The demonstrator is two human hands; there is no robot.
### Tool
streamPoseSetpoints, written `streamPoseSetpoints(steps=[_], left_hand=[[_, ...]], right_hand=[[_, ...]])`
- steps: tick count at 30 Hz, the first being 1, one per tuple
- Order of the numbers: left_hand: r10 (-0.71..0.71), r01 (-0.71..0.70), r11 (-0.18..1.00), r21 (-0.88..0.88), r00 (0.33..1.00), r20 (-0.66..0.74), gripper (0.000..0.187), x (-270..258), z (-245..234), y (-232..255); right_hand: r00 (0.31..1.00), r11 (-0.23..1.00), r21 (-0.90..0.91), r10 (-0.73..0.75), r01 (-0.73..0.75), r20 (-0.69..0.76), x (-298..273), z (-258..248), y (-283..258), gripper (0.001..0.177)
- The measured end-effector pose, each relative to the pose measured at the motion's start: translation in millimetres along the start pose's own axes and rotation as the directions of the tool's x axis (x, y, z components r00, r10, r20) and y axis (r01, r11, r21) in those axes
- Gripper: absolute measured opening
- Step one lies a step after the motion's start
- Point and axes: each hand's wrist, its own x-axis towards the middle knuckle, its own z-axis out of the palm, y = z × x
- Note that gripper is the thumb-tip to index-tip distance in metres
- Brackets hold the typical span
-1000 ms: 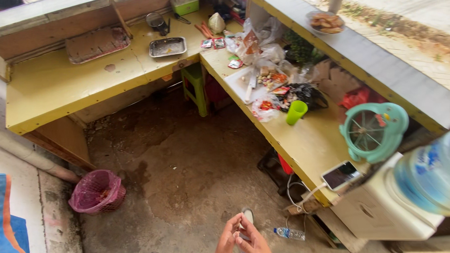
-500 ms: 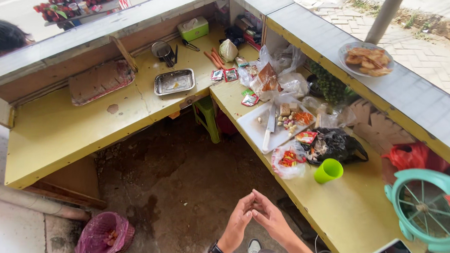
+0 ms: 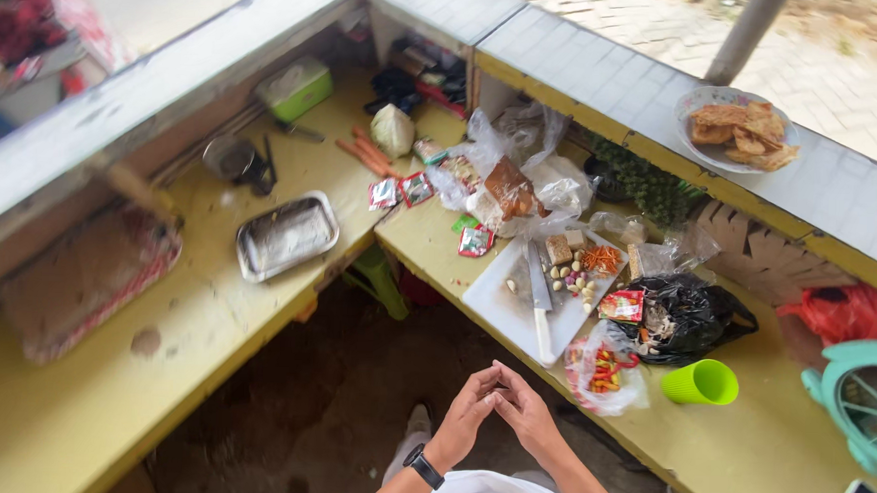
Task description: The person stirs a mixture in a bowl with a spoon, adds liquid from a cup, and continues stirring. They pour the mixture into a pan on a stove, flip it with a spatula, and later open seasoning packets with a knife.
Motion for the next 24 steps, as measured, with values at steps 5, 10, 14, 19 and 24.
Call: streamPoseSetpoints(steps=[5,10,14,19,24], left_hand=[[-0.073,0.066,0.997,0.037,0.970,0.230,0.045,52,-52,51],[-0.133,0.054,0.965,0.257,0.944,0.301,0.039,84,-61,74],[-0.145,0.019,0.902,0.432,0.954,0.262,0.027,100,-60,43],[-0.126,0.031,0.729,0.684,0.988,0.090,0.019,142,-78,-33],[0.096,-0.183,0.398,0.899,0.983,0.157,0.029,184,-92,-58]], right_hand=[[0.967,0.996,-0.083,0.007,-0.029,-0.253,29,42,-20,0.066],[0.901,0.993,-0.113,-0.025,-0.027,-0.434,43,48,-20,0.069],[0.728,0.954,-0.276,-0.106,-0.117,-0.677,59,28,11,0.058],[0.625,0.516,-0.812,-0.546,-0.273,-0.558,75,-14,42,0.062],[0.666,0.444,-0.799,-0.455,-0.405,-0.591,99,-48,62,0.067]])
